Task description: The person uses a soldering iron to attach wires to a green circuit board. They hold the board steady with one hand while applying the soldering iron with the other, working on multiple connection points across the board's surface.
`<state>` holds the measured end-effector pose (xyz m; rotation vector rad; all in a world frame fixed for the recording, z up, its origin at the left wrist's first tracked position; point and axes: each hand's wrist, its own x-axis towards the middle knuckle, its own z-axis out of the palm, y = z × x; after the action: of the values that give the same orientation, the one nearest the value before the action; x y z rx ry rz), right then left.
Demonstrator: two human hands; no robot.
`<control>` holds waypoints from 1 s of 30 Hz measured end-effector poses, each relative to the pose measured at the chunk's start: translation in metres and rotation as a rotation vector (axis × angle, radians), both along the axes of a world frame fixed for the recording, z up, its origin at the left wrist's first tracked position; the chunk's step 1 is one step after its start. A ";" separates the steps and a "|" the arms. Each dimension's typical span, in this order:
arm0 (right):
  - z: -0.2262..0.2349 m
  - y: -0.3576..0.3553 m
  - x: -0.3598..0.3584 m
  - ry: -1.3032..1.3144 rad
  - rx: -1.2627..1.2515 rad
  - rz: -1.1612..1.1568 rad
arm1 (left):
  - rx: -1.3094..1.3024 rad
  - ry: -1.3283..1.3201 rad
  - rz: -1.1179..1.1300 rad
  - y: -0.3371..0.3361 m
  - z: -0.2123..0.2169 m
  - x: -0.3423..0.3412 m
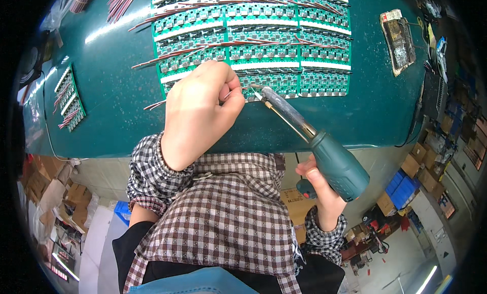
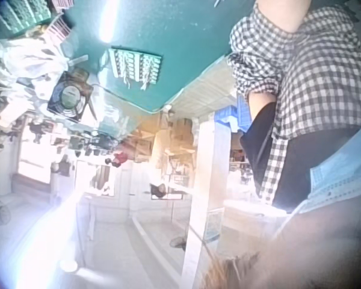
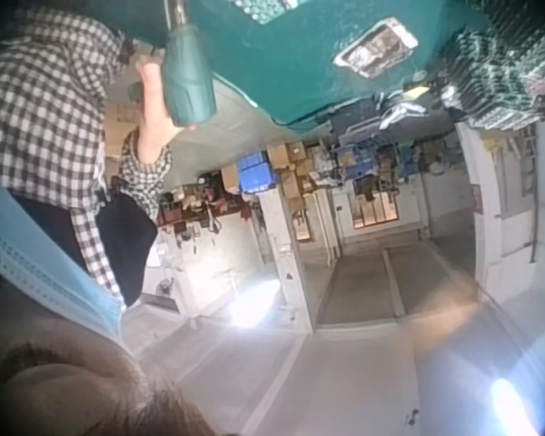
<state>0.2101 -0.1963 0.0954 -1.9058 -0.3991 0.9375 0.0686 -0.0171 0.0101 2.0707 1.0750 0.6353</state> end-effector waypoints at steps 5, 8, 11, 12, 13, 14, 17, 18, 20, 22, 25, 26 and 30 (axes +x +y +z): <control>0.000 0.000 -0.001 -0.022 0.009 -0.005 | 0.004 -0.021 0.001 0.000 -0.002 -0.001; 0.001 -0.001 0.000 -0.059 -0.041 0.053 | 0.015 -0.027 -0.004 0.000 -0.003 0.000; 0.000 -0.002 0.001 -0.053 -0.041 0.059 | 0.009 -0.027 -0.003 0.000 -0.002 0.000; 0.000 -0.002 0.001 -0.050 -0.040 0.061 | 0.006 -0.028 -0.002 0.000 -0.002 0.000; -0.001 -0.003 0.001 -0.048 -0.039 0.063 | 0.010 -0.025 -0.002 0.000 -0.002 0.000; -0.001 -0.003 0.002 -0.039 -0.022 0.050 | 0.013 -0.025 -0.003 0.000 -0.002 0.001; -0.002 -0.003 0.003 -0.013 0.022 0.019 | 0.014 -0.026 -0.007 0.000 -0.002 0.002; -0.002 -0.003 0.003 -0.005 0.031 0.016 | 0.012 -0.026 -0.007 0.000 -0.001 0.002; -0.001 -0.002 0.003 0.001 0.041 0.005 | 0.014 -0.029 0.001 0.000 -0.002 0.001; 0.000 -0.001 0.001 -0.003 0.044 -0.011 | 0.018 -0.025 0.005 -0.001 -0.002 0.001; -0.001 -0.001 -0.001 -0.010 0.043 -0.001 | 0.008 -0.010 0.006 -0.001 -0.003 -0.001; -0.001 -0.002 0.000 -0.011 0.037 0.007 | -0.002 -0.005 0.007 -0.001 -0.001 -0.001; 0.000 -0.007 0.004 -0.010 0.066 -0.019 | -0.017 -0.034 -0.027 0.001 0.001 0.005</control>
<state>0.2142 -0.2031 0.0954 -1.8523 -0.4122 0.8926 0.0733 -0.0160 0.0108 2.0496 1.0277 0.6437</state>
